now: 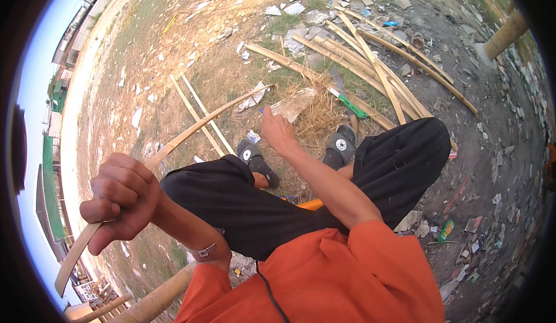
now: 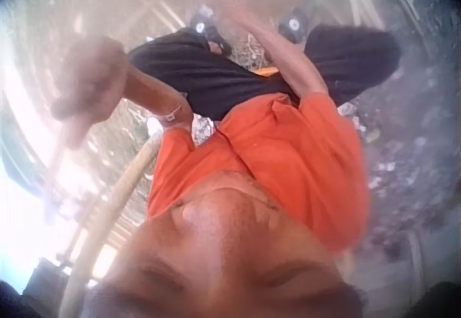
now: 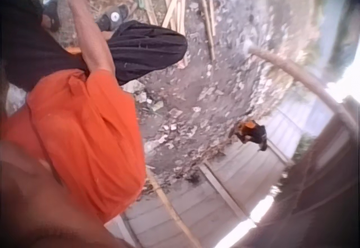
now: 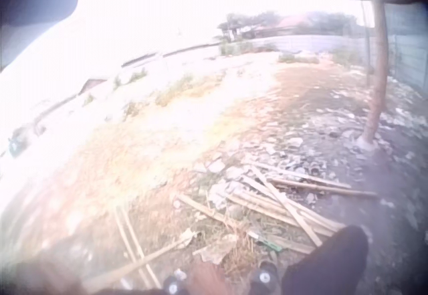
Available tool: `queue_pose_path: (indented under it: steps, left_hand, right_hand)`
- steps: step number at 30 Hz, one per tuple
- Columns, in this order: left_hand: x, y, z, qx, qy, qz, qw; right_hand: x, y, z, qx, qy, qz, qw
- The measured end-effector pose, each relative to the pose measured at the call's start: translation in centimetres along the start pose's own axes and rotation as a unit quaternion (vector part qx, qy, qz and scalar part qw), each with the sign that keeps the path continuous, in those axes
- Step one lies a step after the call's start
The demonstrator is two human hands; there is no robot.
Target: The person holds a thin bamboo strip in their left hand and uses a blue utility knife in their right hand to shave and sharpen the tip. The person repeatedly rotates the strip to work on different sides, creating a pointed end.
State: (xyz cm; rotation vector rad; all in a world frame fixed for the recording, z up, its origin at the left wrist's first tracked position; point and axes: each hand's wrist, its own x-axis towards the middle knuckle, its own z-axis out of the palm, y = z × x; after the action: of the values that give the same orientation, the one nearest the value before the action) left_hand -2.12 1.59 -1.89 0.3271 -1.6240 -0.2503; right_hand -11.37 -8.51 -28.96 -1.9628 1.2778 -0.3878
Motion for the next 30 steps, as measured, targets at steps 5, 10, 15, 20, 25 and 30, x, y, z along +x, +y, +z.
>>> queue_pose_path:
  steps: [5, 10, 15, 20, 25, 30]
  left_hand:
    - [-0.5, 0.5, -0.6, 0.018, 0.004, -0.011, 1.0]
    - [0.1, 0.0, -0.3, 0.003, 0.004, -0.008, 1.0]
    - [-0.2, -0.2, -0.6, 0.013, 0.031, -0.011, 0.999]
    - [-0.4, 0.5, -0.9, 0.04, 0.038, -0.016, 0.998]
    - [-0.2, 0.3, -1.4, 0.001, 0.024, -0.01, 1.0]
    - [-0.2, 0.6, -1.4, -0.003, -0.016, -0.012, 1.0]
  right_hand:
    - [-0.9, -3.8, -1.5, 0.054, -0.058, -0.011, 0.997]
    - [5.0, 6.8, 4.0, -0.056, -0.023, 0.126, 0.99]
    - [3.9, 12.2, 4.9, -0.117, -0.024, 0.16, 0.98]
    - [1.5, 0.7, -0.4, 0.075, 0.029, 0.022, 0.997]
    - [-8.0, -11.1, -10.2, 0.259, -0.033, -0.222, 0.94]
    - [-10.4, -11.9, -9.4, 0.171, 0.039, -0.244, 0.954]
